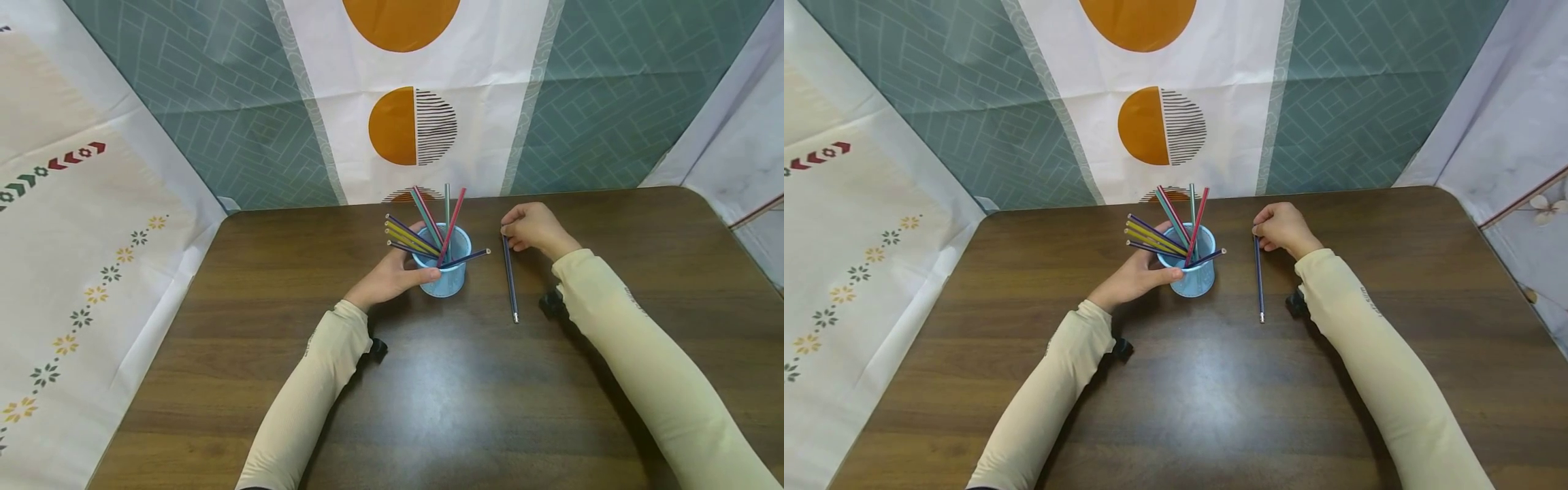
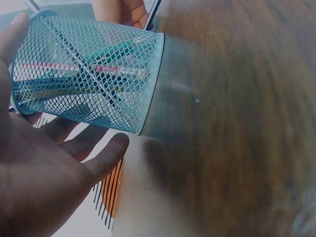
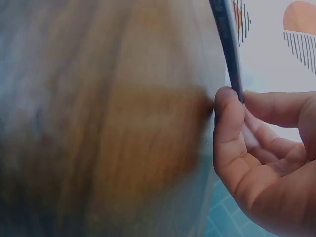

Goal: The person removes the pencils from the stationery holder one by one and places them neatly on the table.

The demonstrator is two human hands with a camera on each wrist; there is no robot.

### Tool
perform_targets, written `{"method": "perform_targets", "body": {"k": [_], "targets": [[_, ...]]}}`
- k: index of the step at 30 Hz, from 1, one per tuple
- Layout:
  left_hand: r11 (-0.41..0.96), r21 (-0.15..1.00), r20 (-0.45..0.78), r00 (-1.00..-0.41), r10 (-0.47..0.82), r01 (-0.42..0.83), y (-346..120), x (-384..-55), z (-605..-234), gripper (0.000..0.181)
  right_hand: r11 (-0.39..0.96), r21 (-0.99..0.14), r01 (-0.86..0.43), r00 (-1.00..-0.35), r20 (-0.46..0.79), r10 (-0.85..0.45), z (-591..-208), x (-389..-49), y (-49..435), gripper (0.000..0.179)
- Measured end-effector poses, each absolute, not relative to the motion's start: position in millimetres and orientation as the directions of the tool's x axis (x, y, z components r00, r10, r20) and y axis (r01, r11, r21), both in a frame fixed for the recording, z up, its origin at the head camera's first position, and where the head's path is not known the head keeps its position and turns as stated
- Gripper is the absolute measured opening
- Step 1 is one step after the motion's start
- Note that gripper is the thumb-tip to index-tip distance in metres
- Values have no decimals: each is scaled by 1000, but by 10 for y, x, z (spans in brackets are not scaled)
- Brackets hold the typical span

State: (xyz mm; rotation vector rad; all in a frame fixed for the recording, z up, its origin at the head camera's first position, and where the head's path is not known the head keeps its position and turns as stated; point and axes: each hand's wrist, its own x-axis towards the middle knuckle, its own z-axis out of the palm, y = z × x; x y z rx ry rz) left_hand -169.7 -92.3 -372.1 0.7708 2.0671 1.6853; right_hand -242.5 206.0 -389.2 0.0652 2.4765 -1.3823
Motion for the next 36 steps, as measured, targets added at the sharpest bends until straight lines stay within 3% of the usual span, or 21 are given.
{"method": "perform_targets", "body": {"k": [22, 29, 32, 36], "targets": [[153, 973, 44, -795, 605, 170, -920, -1685, -3704, 83, 745, -657, 113, -954, -280, -103, -3844, -2470, 1948, 15], [161, 971, 43, -797, 603, 174, -915, -1681, -3710, 82, 814, -580, 25, -971, -209, -119, -3751, -2414, 1966, 26], [163, 969, 51, -796, 604, 186, -915, -1681, -3703, 81, 777, -629, -36, -986, -105, -130, -3616, -2330, 1975, 27], [183, 965, 43, -800, 598, 188, -915, -1676, -3699, 81, 622, -776, -104, -989, 17, -145, -3404, -2176, 1957, 23]]}}
